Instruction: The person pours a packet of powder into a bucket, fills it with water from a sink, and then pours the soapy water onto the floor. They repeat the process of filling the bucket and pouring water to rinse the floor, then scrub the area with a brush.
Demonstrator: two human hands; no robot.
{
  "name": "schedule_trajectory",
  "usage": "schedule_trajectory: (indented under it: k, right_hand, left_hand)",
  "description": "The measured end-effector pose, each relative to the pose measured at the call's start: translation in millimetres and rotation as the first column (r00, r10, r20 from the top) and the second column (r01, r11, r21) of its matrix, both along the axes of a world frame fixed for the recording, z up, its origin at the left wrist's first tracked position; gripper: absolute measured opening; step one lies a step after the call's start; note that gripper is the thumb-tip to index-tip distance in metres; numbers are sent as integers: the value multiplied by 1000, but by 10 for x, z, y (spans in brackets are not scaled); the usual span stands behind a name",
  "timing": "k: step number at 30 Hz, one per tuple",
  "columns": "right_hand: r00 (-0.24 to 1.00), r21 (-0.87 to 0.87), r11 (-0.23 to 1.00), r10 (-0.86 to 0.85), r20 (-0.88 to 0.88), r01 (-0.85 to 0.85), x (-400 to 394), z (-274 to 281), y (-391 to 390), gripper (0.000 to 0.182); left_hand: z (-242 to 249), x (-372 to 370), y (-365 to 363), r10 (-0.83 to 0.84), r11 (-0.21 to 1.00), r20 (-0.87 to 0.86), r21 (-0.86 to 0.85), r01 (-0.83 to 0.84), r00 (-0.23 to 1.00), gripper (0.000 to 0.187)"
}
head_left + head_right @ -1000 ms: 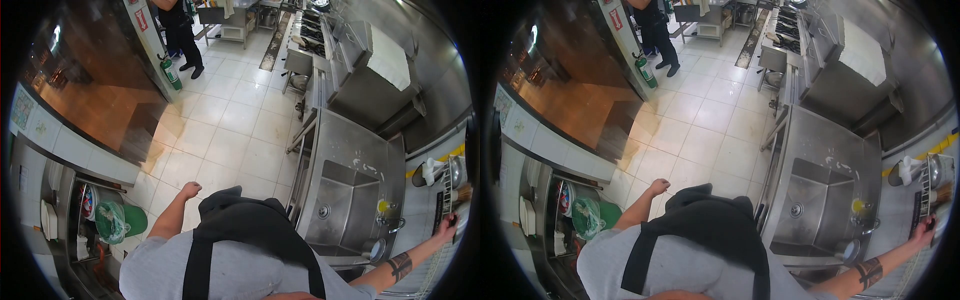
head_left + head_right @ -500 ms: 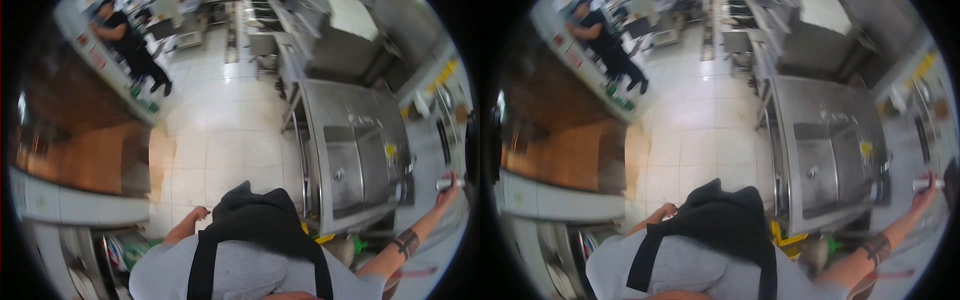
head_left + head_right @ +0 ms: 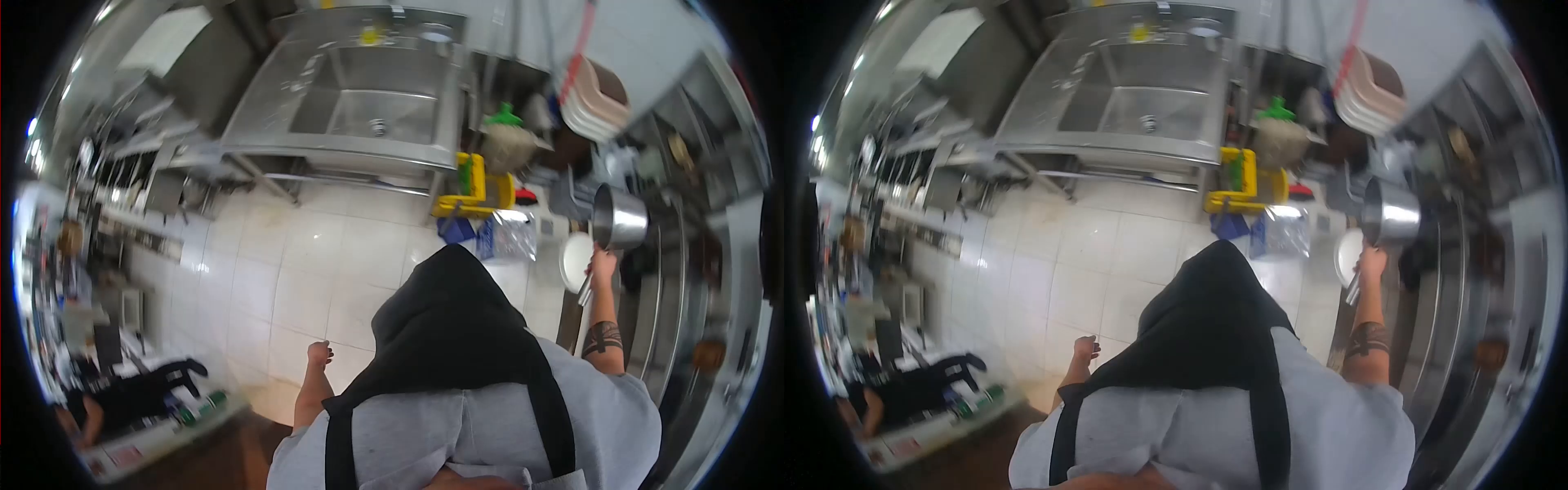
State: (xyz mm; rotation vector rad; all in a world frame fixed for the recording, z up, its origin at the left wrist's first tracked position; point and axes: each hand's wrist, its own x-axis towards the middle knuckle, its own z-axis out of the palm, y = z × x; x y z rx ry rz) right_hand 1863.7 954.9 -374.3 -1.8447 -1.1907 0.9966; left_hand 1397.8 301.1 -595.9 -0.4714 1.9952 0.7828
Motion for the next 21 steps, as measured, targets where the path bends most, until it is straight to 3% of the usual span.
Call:
schedule_trajectory:
  k: [2, 4, 6, 7, 9, 12, 14, 16, 17, 18, 21]
  right_hand:
    - [980, -140, 971, -189, 60, 195, 778, -286, -716, 24]
    - [970, -294, 924, -226, 93, 244, 1890, -1026, -1270, 19]
    - [942, -403, 853, -284, 177, 332, 2513, -1200, -2021, 16]
    - [926, -457, 806, -315, 207, 376, 2739, -1227, -2388, 15]
    - [812, -567, 605, -538, 226, 558, 3350, -1645, -3064, 13]
    - [688, -567, 487, -695, 209, 664, 3716, -1655, -3874, 16]
    - [597, -628, 498, -800, -65, 598, 4152, -1793, -4302, 15]
    - [633, -655, 442, -771, 72, 612, 4413, -1715, -4496, 12]
    - [652, -659, 417, -744, 148, 626, 4585, -1768, -4578, 19]
    - [614, -658, 385, -775, 151, 647, 4740, -1753, -4692, 19]
    - [721, -642, 493, -679, 139, 588, 4988, -1658, -4755, 22]
  left_hand:
    - [70, -115, 256, -117, 993, -23, 7, 117, 993, 26]
    - [128, -141, 633, -143, 984, -69, 101, 149, 987, 27]
    - [161, -71, 1051, -258, 958, -74, 110, 265, 963, 28]
    - [183, -4, 1247, -308, 940, -80, 127, 316, 948, 29]
    - [225, 196, 1664, -382, 908, -80, 154, 390, 920, 32]
    - [274, 681, 2254, -479, 839, -130, 222, 497, 868, 33]
    - [238, 1062, 2579, -609, 752, -143, 207, 626, 780, 31]
    - [219, 1565, 2833, -720, 660, -147, 158, 735, 678, 28]
    - [215, 1865, 3011, -748, 626, -149, 165, 762, 647, 28]
    - [192, 2138, 3103, -782, 600, -98, 147, 787, 615, 27]
    - [159, 2931, 3340, -883, 459, -17, 174, 871, 469, 27]
